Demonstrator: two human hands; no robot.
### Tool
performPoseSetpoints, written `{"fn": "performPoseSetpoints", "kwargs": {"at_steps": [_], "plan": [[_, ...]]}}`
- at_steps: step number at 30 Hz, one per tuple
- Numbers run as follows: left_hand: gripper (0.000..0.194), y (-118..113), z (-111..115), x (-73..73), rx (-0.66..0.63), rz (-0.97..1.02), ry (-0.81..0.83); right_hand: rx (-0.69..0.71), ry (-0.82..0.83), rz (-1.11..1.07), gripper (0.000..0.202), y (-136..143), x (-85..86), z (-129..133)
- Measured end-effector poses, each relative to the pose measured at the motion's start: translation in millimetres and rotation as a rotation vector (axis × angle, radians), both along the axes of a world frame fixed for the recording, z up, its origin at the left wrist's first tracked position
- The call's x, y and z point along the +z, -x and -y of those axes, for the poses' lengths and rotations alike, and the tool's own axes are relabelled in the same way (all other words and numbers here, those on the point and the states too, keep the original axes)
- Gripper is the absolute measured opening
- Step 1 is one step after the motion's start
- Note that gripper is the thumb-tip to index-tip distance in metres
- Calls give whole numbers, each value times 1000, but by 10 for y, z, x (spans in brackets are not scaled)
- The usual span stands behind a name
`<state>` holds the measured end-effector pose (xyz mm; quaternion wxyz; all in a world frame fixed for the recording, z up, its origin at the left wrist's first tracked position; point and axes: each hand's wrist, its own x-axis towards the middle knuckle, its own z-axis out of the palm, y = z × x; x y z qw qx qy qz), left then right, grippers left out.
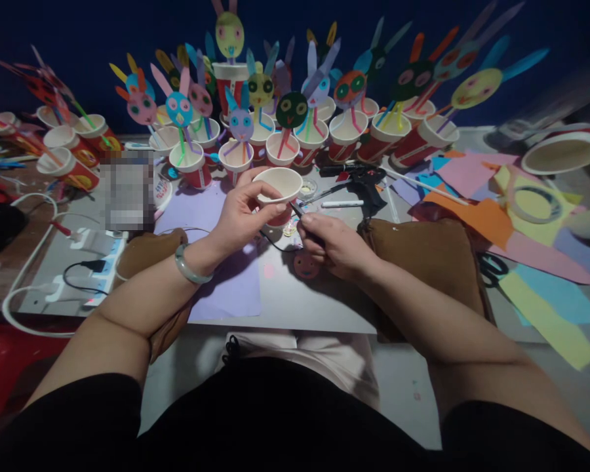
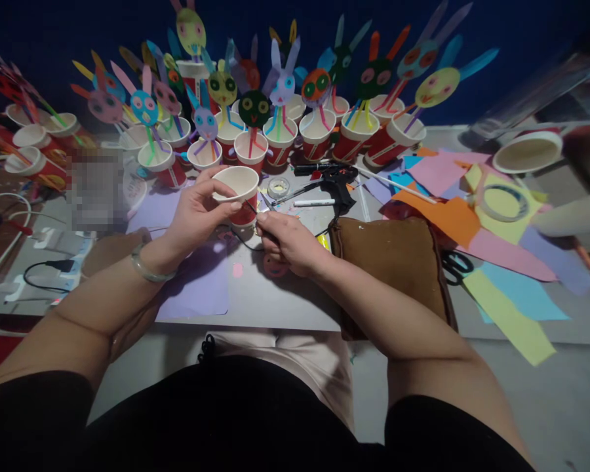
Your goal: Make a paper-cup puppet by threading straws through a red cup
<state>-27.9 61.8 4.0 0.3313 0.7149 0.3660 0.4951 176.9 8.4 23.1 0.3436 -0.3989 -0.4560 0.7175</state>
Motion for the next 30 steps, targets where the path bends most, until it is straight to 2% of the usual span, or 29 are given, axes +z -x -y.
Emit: {"fn": "performPoseSetpoints", "kwargs": {"at_steps": [5, 7, 9, 10, 14, 16, 17, 19, 22, 24, 26, 27, 30], "plan": [[26, -18, 33, 17, 11, -12, -26, -140, -571, 420, 48, -32, -53, -4], [24, -21, 42, 25, 20, -11, -27, -188, -705, 547, 44, -42, -48, -2], [23, -22, 45, 25, 33, -13, -29, -186, -694, 540, 44, -47, -31, -6], [22, -21, 45, 22, 40, -18, -32, -154, -618, 479, 45, -47, -18, -10], [19, -13, 33, -2, 63, -42, -50, 73, -62, 96, 43, -45, 28, -34], [18, -7, 28, -14, 74, -52, -62, 109, 53, 23, 42, -43, 26, -44], [18, -6, 27, -18, 78, -57, -68, 87, 15, 42, 44, -41, 17, -47], [17, -5, 30, -21, 82, -64, -76, 2, -219, 204, 47, -40, -13, -42], [15, -9, 40, -18, 74, -77, -76, -145, -652, 646, 39, -43, -47, -15], [14, -12, 44, -19, 68, -81, -78, -214, -788, 897, 29, -48, -48, 3], [14, -13, 43, -28, 67, -86, -96, -236, -804, 963, 27, -55, -31, 5], [13, -12, 42, -33, 68, -91, -110, -209, -776, 908, 29, -59, -19, -3], [12, -11, 40, -50, 62, -114, -146, -21, -505, 520, 40, -74, 11, -49]]}}
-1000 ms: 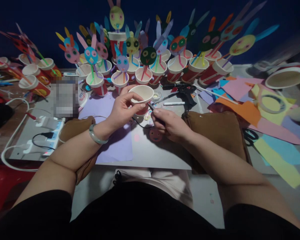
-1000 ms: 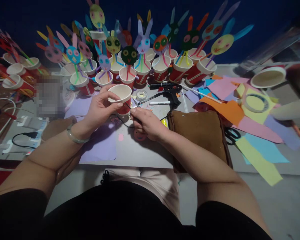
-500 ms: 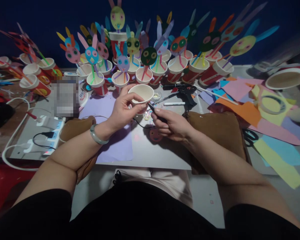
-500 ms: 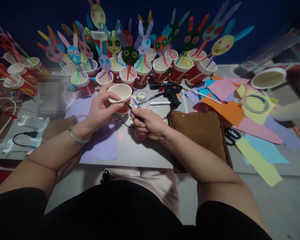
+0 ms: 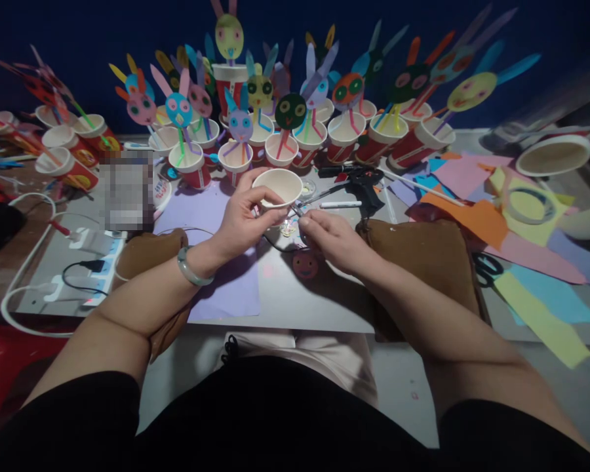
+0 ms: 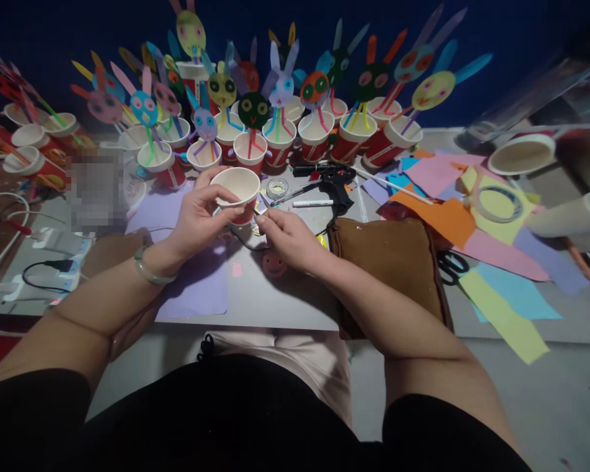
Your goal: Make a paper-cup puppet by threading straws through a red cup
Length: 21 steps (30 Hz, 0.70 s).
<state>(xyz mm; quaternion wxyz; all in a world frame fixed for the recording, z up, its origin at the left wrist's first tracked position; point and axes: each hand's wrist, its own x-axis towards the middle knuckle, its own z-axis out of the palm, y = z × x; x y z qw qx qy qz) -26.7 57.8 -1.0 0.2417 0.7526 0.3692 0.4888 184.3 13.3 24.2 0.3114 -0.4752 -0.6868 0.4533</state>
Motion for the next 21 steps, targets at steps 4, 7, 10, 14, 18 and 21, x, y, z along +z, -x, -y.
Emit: {"fn": "performPoseSetpoints", "kwargs": {"at_steps": [4, 7, 10, 14, 18, 21], "plan": [[12, 1, 3, -14, -11, -11, -26, 79, 193, -186, 47, -9, 1, -32], [16, 3, 10, -18, 22, -52, -30, -46, -155, 130, 42, -2, -24, 5], [20, -1, 20, -16, 56, -77, -38, -154, -375, 506, 37, 11, -51, 60], [18, -17, 35, -6, 53, -30, -54, -212, -441, 639, 38, 15, -44, 87], [22, -29, 47, 15, 69, -28, 2, -125, -210, 196, 36, 0, 10, 37], [24, -32, 56, 25, 58, -19, 15, 42, 277, -264, 42, -7, 32, -11]]}}
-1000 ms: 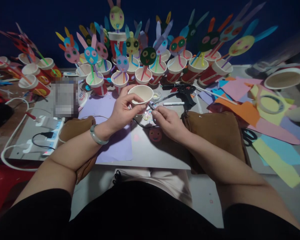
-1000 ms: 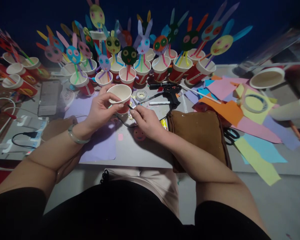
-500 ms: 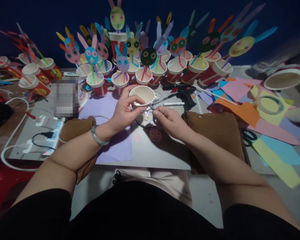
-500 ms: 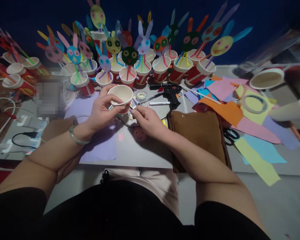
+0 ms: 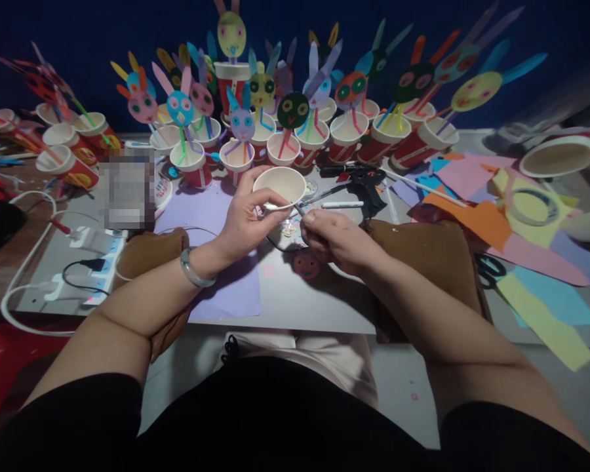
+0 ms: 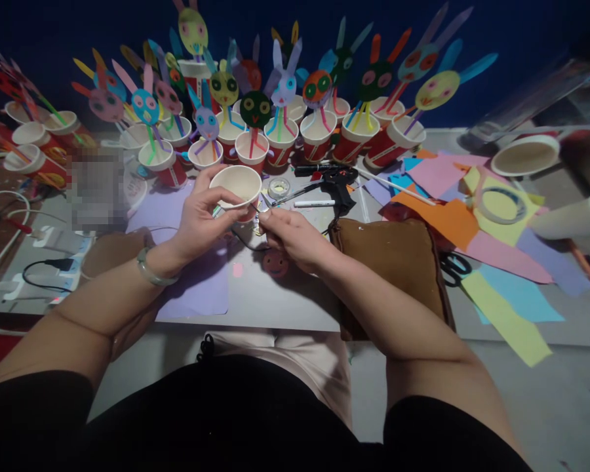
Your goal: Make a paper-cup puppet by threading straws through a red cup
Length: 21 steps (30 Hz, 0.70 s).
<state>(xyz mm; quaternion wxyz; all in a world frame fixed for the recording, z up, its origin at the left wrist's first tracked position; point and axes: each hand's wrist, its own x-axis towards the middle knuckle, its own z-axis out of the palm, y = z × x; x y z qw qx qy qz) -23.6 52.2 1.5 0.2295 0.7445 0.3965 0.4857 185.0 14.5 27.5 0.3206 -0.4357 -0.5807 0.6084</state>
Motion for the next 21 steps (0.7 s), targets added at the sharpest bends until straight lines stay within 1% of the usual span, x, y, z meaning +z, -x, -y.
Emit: {"fn": "performPoseSetpoints", "kwargs": {"at_steps": [1, 2, 4, 5, 8, 9, 10, 12, 14, 17, 19, 21], "plan": [[25, 0, 1, -2, -5, 4, -5, 29, 132, -101, 43, 1, 1, -10], [25, 0, 0, -9, -9, 7, -12, 33, 216, -169, 44, 4, -1, -16], [32, 2, -16, -40, -8, 15, -27, 4, 262, -240, 47, 12, -1, -16], [42, 5, -32, -64, -3, 25, -32, -12, 257, -264, 48, 14, 3, -13], [90, 19, -101, -150, -20, 61, -18, -9, 270, -342, 46, 5, 41, 2], [101, 22, -125, -175, -51, 69, -2, 11, 290, -366, 44, -3, 58, 6], [108, 24, -144, -193, -86, 82, 16, 33, 309, -385, 43, -11, 76, 11], [109, 19, -160, -203, -151, 123, 68, 80, 341, -399, 41, -23, 105, 21], [100, 5, -146, -175, -207, 174, 156, 111, 354, -396, 42, -27, 117, 30], [87, -20, -100, -95, -276, 216, 305, 107, 336, -385, 43, -19, 104, 33], [86, -28, -81, -54, -261, 222, 330, 77, 290, -353, 45, -12, 83, 23], [88, -28, -80, -46, -213, 216, 303, 26, 191, -280, 48, -10, 59, 9]]}}
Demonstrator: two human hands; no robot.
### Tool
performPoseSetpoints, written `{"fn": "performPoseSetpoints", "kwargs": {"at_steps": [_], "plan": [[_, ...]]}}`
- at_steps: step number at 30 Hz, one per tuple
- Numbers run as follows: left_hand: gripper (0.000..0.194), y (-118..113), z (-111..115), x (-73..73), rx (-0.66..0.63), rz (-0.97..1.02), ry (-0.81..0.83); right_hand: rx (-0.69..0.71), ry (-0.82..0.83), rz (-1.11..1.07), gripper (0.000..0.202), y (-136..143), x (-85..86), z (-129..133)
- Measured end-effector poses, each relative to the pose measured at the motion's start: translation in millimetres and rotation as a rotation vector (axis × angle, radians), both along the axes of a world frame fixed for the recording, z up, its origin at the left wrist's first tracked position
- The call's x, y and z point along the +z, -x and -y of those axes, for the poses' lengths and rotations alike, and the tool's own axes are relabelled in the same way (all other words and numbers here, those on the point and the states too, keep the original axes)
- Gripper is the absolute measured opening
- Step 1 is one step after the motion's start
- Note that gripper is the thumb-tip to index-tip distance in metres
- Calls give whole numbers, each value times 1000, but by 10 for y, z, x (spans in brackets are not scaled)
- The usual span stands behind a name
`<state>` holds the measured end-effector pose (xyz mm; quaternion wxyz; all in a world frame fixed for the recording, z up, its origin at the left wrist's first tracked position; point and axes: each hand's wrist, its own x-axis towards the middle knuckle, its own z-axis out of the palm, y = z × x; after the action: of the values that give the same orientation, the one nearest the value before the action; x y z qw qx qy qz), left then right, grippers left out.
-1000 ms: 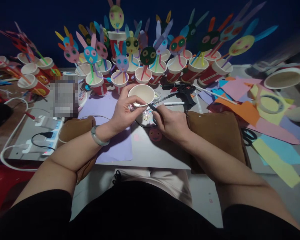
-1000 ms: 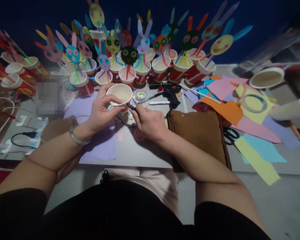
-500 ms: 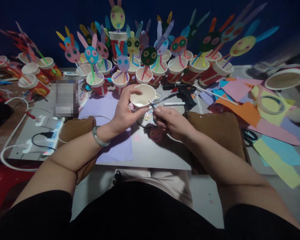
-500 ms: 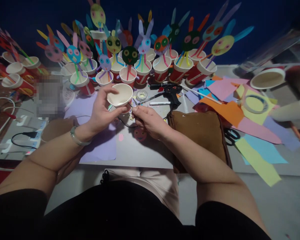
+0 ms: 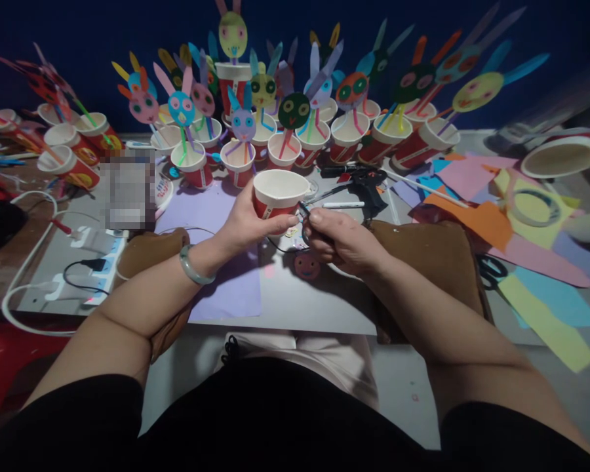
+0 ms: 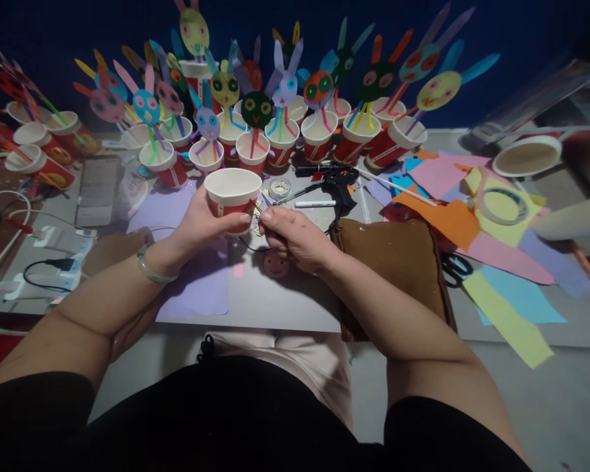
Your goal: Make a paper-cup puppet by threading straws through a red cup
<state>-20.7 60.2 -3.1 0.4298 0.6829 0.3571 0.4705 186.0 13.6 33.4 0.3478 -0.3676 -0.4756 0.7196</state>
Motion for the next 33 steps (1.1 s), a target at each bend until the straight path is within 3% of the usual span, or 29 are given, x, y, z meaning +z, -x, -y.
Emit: {"fn": "performPoseSetpoints", "kwargs": {"at_steps": [3, 6, 8, 12, 17, 21, 26, 30, 33], "plan": [[90, 6, -21, -39, 57, -42, -64, -105, -301, 246, 50, -16, -28, -9], [92, 10, -38, -89, 106, -102, -142, -224, -698, 644, 43, -45, -45, 15], [93, 12, -40, -106, 125, -129, -183, -270, -879, 898, 37, -63, -50, 37], [92, 17, -31, -102, 140, -140, -209, -259, -1031, 1210, 39, -85, -42, 52], [93, 30, -35, -109, 128, -162, -184, -241, -1089, 1352, 38, -79, -30, 38], [92, 34, -45, -133, 116, -160, -186, -241, -1038, 1200, 35, -79, -39, 43], [91, 36, -45, -127, 131, -174, -212, -188, -781, 737, 32, -87, -1, 23], [93, 32, -38, -119, 160, -177, -269, -91, -373, 333, 46, -91, 37, -8], [93, 33, -26, -115, 172, -171, -303, 52, 5, 68, 43, -107, 62, -23]]}}
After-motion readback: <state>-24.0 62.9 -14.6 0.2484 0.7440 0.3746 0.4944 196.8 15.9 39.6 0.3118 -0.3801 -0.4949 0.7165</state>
